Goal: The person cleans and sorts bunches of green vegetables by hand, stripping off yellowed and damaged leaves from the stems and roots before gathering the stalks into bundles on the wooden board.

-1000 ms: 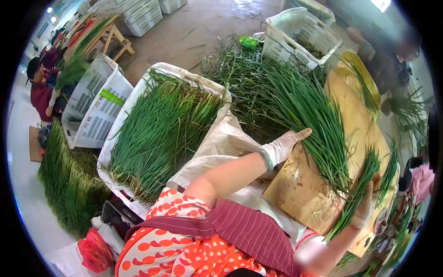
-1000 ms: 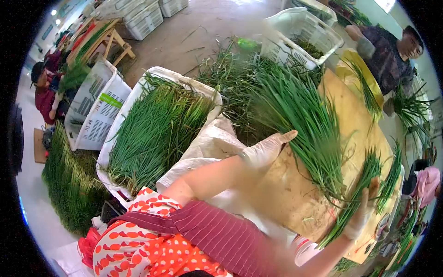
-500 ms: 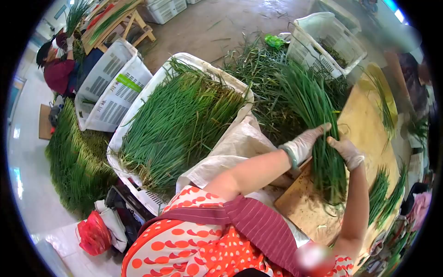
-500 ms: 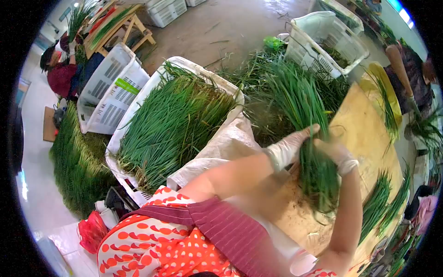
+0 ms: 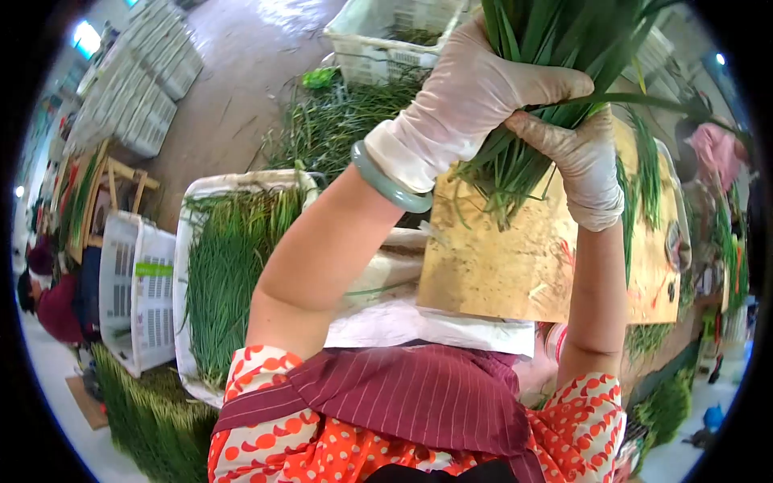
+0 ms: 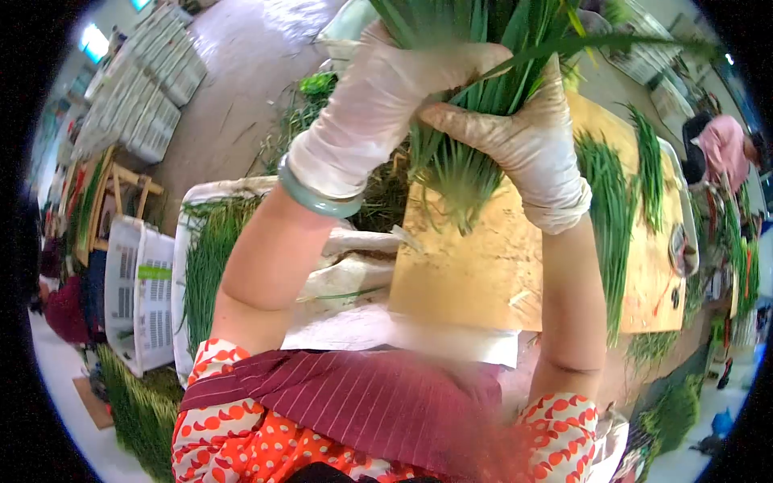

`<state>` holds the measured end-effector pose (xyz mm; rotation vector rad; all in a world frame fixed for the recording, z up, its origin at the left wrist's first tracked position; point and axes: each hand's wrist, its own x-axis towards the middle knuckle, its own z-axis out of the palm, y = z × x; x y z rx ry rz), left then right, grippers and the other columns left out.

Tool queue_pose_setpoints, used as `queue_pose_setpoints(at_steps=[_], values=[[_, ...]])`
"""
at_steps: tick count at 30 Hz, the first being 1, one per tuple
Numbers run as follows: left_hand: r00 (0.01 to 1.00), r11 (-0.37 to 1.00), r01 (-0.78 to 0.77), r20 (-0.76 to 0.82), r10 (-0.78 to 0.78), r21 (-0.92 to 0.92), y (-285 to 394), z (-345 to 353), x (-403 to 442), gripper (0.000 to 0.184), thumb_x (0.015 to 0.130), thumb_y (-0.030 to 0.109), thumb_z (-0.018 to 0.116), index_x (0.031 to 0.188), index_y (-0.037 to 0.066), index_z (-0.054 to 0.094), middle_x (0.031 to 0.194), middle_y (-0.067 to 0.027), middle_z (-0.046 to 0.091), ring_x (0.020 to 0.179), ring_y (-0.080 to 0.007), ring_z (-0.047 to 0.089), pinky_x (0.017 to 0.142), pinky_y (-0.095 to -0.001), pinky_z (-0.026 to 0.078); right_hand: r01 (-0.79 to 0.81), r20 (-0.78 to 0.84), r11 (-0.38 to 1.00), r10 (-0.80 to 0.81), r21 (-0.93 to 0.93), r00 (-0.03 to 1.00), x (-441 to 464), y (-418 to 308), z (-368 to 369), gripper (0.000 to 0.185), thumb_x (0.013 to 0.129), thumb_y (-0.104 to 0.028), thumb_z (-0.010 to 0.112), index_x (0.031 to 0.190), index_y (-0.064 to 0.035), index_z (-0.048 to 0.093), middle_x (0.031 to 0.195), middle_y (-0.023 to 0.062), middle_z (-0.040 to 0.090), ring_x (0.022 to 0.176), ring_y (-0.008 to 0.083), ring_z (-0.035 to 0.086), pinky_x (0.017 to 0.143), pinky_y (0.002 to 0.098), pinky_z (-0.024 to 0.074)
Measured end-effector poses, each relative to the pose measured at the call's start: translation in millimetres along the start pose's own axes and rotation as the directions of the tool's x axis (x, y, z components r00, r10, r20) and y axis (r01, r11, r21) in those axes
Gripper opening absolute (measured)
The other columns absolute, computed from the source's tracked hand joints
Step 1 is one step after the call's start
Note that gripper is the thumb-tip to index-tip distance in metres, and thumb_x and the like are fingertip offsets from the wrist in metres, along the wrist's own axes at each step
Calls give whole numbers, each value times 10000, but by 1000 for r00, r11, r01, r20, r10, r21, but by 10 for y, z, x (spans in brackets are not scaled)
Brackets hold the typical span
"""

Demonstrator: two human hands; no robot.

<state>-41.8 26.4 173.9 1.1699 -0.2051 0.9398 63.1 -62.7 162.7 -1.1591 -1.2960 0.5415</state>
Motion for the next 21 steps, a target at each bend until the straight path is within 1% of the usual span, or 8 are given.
queue_pose_setpoints(at_steps=[2,4,8,10,12,13,16,21], values=[[992,994,95,88,-90,-55,20,141,7,371,727,-31,668,1068,14,529,964,-32,587,861,-122,561,732,-246,477,-102,24,994,101,44,995,-73,-148,-176,621,591,-21,803,1106,-38,456,941,39,598,851,133,570,748,264,492],[991,948,121,21,-133,295,-81,199,-43,518,604,27,773,1065,-4,539,951,-64,626,825,-131,598,755,-255,491,35,16,966,-40,256,999,-141,15,-310,736,566,-48,822,1181,-39,419,1043,63,579,934,154,558,807,279,485],[958,932,227,108,-266,283,-260,100,-70,426,601,93,788,967,-11,596,897,-62,637,791,-119,593,719,-243,489,-5,-6,987,6,161,1000,-193,207,-558,972,472,-178,880,1243,-7,313,1144,120,523,1035,199,522,896,322,450],[908,865,326,127,-399,382,-221,175,10,493,618,204,789,1023,14,580,937,-32,606,837,-107,559,750,-248,463,24,-54,999,-22,48,998,-193,135,-554,856,495,-209,871,1182,19,414,1091,81,552,974,159,530,843,287,444],[968,890,156,111,-224,429,-238,278,105,373,600,122,796,911,8,623,850,-65,639,769,-113,586,693,-253,480,98,-71,995,-98,-4,993,-124,106,-560,723,525,-163,854,1118,27,489,1039,79,581,943,145,547,811,275,457],[969,811,111,121,-218,574,-206,326,152,389,587,112,803,914,12,617,850,-58,637,771,-117,583,693,-258,476,-49,158,998,53,-28,986,-62,-15,-540,620,547,-137,839,1062,23,533,999,76,597,917,136,556,795,273,465],[969,871,195,48,-242,451,-239,441,275,381,574,95,805,892,10,612,841,-52,634,740,-119,586,663,-258,480,-26,131,985,48,-168,990,-27,93,-445,354,606,-65,792,909,13,627,910,63,631,853,108,574,757,269,486],[974,874,222,-133,-182,433,-323,351,416,203,730,41,666,924,-1,623,822,-55,635,686,-134,617,618,-244,511,70,-80,996,-66,50,995,17,716,-341,896,479,-204,869,1191,43,385,1068,135,569,965,192,544,862,315,448]])
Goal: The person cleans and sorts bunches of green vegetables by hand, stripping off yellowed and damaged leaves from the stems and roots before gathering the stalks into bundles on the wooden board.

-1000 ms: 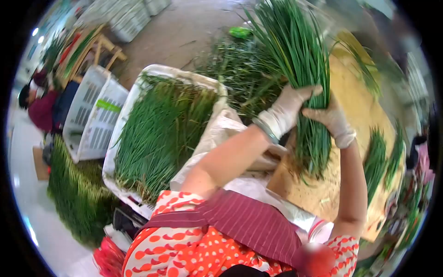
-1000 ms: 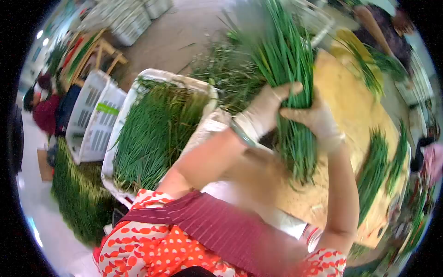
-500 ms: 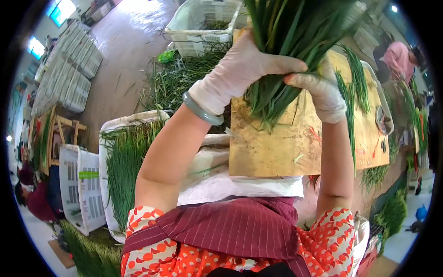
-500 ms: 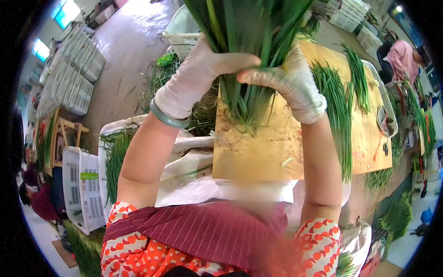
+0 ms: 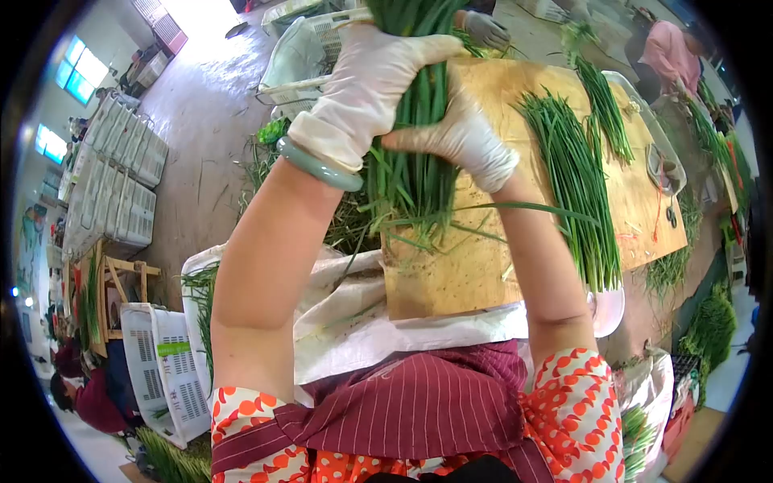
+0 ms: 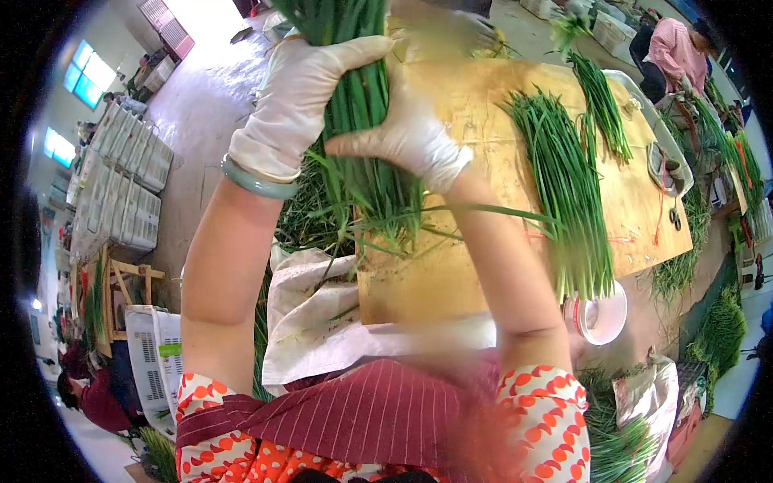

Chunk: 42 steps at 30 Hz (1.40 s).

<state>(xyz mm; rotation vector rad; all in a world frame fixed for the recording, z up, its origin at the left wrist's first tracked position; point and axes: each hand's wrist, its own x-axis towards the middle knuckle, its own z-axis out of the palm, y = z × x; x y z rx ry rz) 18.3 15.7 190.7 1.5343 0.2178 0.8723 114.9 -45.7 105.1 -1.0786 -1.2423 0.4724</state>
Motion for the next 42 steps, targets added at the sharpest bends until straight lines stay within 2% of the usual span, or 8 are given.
queue_pose_setpoints(at_steps=[7,15,20,24,26,30,36,42], values=[[968,947,166,-139,-210,-275,-121,-606,148,175,744,10,632,915,-10,607,800,-106,641,672,-175,633,577,-276,541,-300,67,900,337,-316,939,-661,873,43,1027,448,-262,877,1274,11,332,1129,201,544,1079,295,512,933,329,393],[919,935,106,-327,-222,-338,-97,-1728,13,191,738,50,651,915,13,592,753,-83,626,650,-183,615,612,-314,533,-593,127,794,607,-135,784,-1074,715,364,534,767,-157,682,1216,-8,435,1004,128,615,877,178,579,791,301,469],[883,929,-98,-461,-83,-356,62,-2449,-249,222,766,15,609,983,33,570,876,-98,617,805,-206,608,731,-333,524,-562,81,818,556,124,827,-1401,572,357,275,884,-186,521,1123,-51,523,888,59,611,732,100,577,637,243,486],[837,894,-213,-545,-41,-394,217,-2857,-527,164,781,10,583,945,12,574,852,-95,612,804,-205,601,748,-334,518,-454,-170,830,421,-324,891,-1504,890,-58,279,908,-240,478,1125,-69,520,821,2,574,580,74,541,503,223,476],[825,882,-257,-565,-12,-394,207,-3042,-676,144,788,21,572,932,11,576,843,-97,610,802,-209,596,756,-341,513,-602,-205,641,747,475,633,-1380,828,-40,338,899,-252,498,1179,-64,480,930,24,590,670,95,569,595,226,499],[829,836,-384,-546,124,-393,499,-2750,-889,167,806,69,549,963,14,560,882,-111,602,828,-229,580,786,-378,495,-592,359,702,476,395,803,-595,671,678,612,825,-376,588,1298,-55,371,1211,110,504,1089,177,473,902,339,420],[727,968,-24,-669,-155,-250,439,-2701,-1287,222,809,115,567,1028,77,560,1113,-152,563,1018,-287,549,898,-437,455,-572,305,612,491,547,816,268,755,921,364,758,-261,691,1046,-63,591,899,38,630,708,101,564,563,230,450],[809,864,-166,-566,-157,-476,203,-2754,-1515,231,803,123,567,1031,87,564,1126,-117,572,1063,-255,531,911,-450,444,-508,262,787,438,351,860,298,690,967,309,821,-190,631,1077,-27,579,997,51,618,877,111,581,726,252,501]])
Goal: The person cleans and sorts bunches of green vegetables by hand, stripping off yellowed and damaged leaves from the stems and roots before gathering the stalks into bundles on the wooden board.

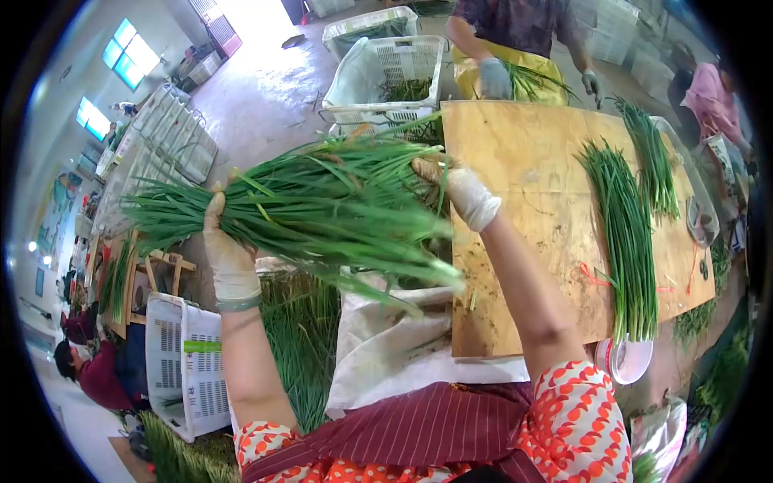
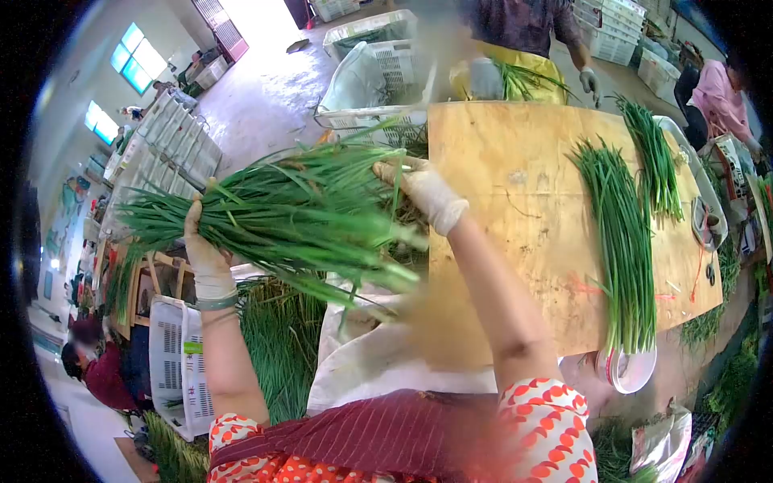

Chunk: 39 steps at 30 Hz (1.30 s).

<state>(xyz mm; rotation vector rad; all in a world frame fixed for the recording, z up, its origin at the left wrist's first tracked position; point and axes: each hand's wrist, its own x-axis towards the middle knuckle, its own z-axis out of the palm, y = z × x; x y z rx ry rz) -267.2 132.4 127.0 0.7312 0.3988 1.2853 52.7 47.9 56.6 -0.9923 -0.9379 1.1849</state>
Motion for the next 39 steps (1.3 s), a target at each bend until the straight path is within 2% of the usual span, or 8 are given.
queue_pose_setpoints(at_steps=[7,15,22,27,33,34,37,39], values=[[965,966,-258,-50,256,-36,21,146,127,263,794,156,554,1044,78,583,1105,-78,585,1008,-226,549,881,-409,454,-3,140,995,17,-99,990,-268,-200,345,374,780,-79,660,1137,-17,564,1046,57,608,906,111,557,807,238,457],[938,939,-342,77,338,33,298,287,275,340,809,218,493,1090,40,559,1116,-117,572,1060,-286,515,928,-458,415,587,233,697,-542,-413,808,-686,-133,727,272,809,-131,596,1074,-76,625,1225,107,506,1168,237,431,1006,343,304],[833,939,-319,435,342,-128,446,159,150,351,843,295,478,1085,56,563,1104,-132,576,1037,-250,534,947,-451,395,415,562,862,-196,-292,804,-870,9,490,218,780,-59,601,994,-26,623,1128,133,544,973,255,558,812,313,467],[825,826,-564,64,562,7,335,332,-50,239,833,310,515,909,87,552,928,-89,587,888,-210,565,806,-401,482,620,540,641,-357,-452,762,-964,-19,380,252,749,15,584,981,-68,639,986,118,614,877,280,590,753,323,484],[640,629,-733,-52,767,261,470,101,34,295,838,363,500,896,79,554,846,-68,597,831,-223,572,742,-361,504,-199,35,833,253,-516,967,-466,843,-672,303,819,-95,572,1108,-2,567,1041,145,614,918,215,584,786,282,474],[872,912,-391,268,409,-120,814,-503,225,282,823,336,512,898,67,552,819,-75,598,812,-230,576,760,-397,496,-124,51,825,182,-552,982,-376,683,-578,405,834,-165,567,1194,0,484,1111,154,572,966,211,561,813,276,461],[809,764,-587,151,568,268,707,-260,154,250,810,271,519,907,44,560,801,-86,594,803,-225,575,803,-446,473,142,365,832,77,-536,928,-30,360,-63,650,853,-333,543,1366,-44,266,1262,160,458,1075,198,492,869,264,426],[777,914,-355,482,405,-195,648,-175,198,237,806,201,515,933,6,559,794,-114,598,803,-228,584,813,-455,472,293,678,941,-103,-171,727,154,272,338,651,838,-313,586,1360,-59,292,1253,125,471,1077,183,488,857,256,428]])
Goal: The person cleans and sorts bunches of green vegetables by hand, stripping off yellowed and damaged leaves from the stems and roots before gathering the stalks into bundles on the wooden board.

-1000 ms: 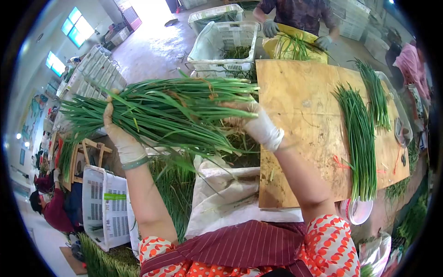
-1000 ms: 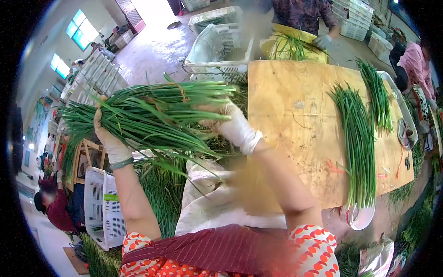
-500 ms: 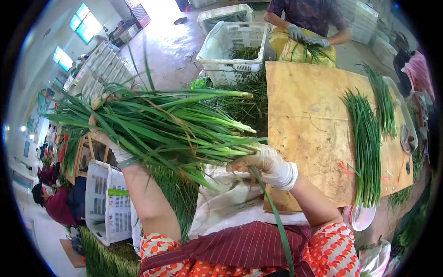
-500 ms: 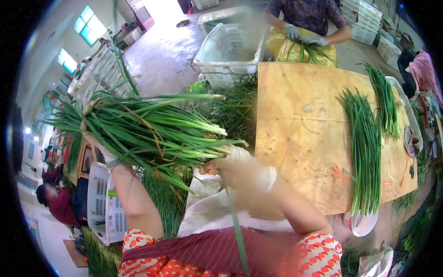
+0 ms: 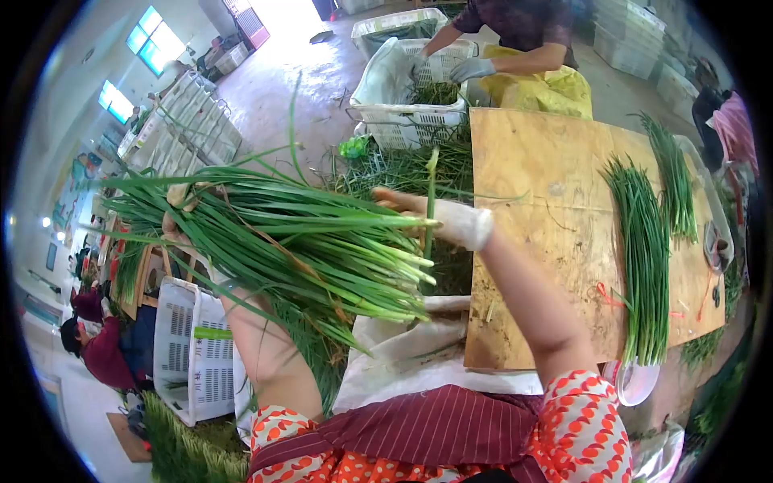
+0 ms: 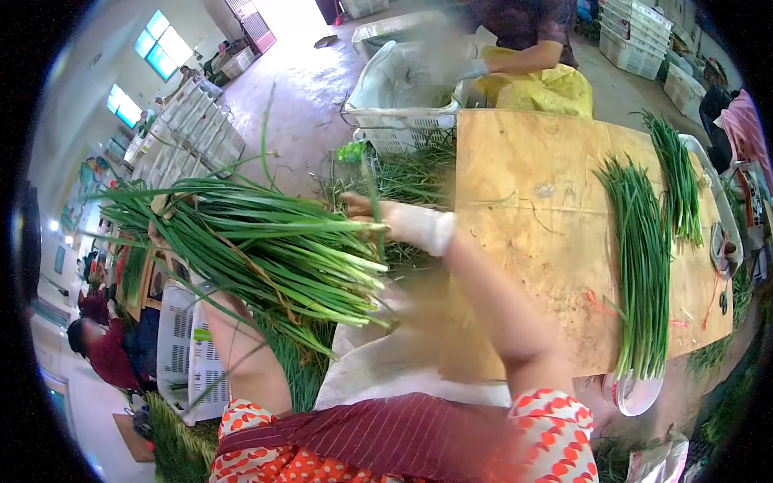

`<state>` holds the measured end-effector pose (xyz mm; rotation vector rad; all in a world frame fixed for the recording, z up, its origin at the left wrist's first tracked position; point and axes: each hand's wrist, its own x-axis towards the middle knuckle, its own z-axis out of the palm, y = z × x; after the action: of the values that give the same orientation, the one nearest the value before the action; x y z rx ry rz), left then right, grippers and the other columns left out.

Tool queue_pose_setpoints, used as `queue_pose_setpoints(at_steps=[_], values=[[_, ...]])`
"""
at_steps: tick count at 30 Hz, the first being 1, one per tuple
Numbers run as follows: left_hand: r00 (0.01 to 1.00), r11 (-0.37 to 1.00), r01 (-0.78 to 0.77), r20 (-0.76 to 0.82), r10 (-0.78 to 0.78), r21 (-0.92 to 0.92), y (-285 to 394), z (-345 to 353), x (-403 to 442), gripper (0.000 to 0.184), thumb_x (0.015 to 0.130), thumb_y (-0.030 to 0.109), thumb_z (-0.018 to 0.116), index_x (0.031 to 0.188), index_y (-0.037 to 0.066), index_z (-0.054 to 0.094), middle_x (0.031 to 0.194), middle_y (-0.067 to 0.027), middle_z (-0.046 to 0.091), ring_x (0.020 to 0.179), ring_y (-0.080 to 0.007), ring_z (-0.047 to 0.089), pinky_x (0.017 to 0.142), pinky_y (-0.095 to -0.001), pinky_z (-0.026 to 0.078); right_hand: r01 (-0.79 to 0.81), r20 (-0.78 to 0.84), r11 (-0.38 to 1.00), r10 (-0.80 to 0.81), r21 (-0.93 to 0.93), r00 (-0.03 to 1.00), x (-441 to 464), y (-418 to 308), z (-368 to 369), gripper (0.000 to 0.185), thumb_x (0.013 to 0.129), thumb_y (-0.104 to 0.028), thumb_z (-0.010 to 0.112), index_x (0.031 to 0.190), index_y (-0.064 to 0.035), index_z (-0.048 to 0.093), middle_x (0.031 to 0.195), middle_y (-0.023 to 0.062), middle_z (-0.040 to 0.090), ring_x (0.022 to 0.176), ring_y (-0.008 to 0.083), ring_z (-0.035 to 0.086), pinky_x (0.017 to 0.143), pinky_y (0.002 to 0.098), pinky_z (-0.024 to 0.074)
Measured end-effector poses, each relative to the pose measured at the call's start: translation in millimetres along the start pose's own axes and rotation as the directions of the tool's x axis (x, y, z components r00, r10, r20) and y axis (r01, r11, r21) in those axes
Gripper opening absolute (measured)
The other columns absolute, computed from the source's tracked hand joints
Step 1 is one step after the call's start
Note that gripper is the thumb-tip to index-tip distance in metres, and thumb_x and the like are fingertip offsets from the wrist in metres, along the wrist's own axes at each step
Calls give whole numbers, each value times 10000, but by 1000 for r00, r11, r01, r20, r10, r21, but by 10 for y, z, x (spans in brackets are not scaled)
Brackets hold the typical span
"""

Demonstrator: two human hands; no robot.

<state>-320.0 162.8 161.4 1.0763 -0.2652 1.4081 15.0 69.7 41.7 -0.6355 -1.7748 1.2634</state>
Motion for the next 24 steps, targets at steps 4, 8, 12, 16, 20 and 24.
queue_pose_setpoints(at_steps=[4,8,12,16,20,24], values=[[883,829,-131,-316,347,543,-81,-17,-20,260,771,201,568,955,20,538,846,-61,584,747,-169,566,930,-386,376,-308,-61,868,358,390,932,241,-579,444,454,816,-172,636,1220,-34,483,1048,31,590,896,93,538,778,213,450],[974,997,33,-225,-16,74,-171,279,-95,147,752,160,572,874,77,577,782,-38,597,800,-201,579,840,-370,462,-145,-392,849,377,507,839,140,-488,729,166,872,-122,546,1002,-21,563,948,50,610,824,96,560,712,234,478],[983,947,163,-36,-180,-276,-203,205,-139,137,753,137,564,884,118,527,867,20,553,849,-152,532,907,-387,412,171,-548,682,384,711,743,-64,-330,908,108,888,-132,525,945,-43,549,924,28,588,797,101,548,706,249,475],[979,967,202,69,-193,-153,-211,134,-193,132,765,126,539,884,127,483,857,13,520,813,-136,528,935,-401,380,306,-578,588,353,749,736,-336,-488,954,235,916,-305,459,852,-88,522,733,-7,497,645,93,457,594,207,404],[977,889,203,147,-155,-411,-443,283,-250,125,764,121,523,803,99,406,784,-11,431,725,-147,501,883,-385,401,257,-571,581,456,772,683,-459,-352,925,251,924,-324,441,812,-108,502,613,-34,386,539,78,367,500,198,338],[967,901,228,192,-166,-369,-591,317,-301,143,775,116,530,788,95,389,801,-10,436,705,-145,497,882,-378,398,176,-659,770,376,614,651,-717,-240,860,236,927,-310,424,787,-126,475,563,-52,313,488,70,305,448,204,288]])
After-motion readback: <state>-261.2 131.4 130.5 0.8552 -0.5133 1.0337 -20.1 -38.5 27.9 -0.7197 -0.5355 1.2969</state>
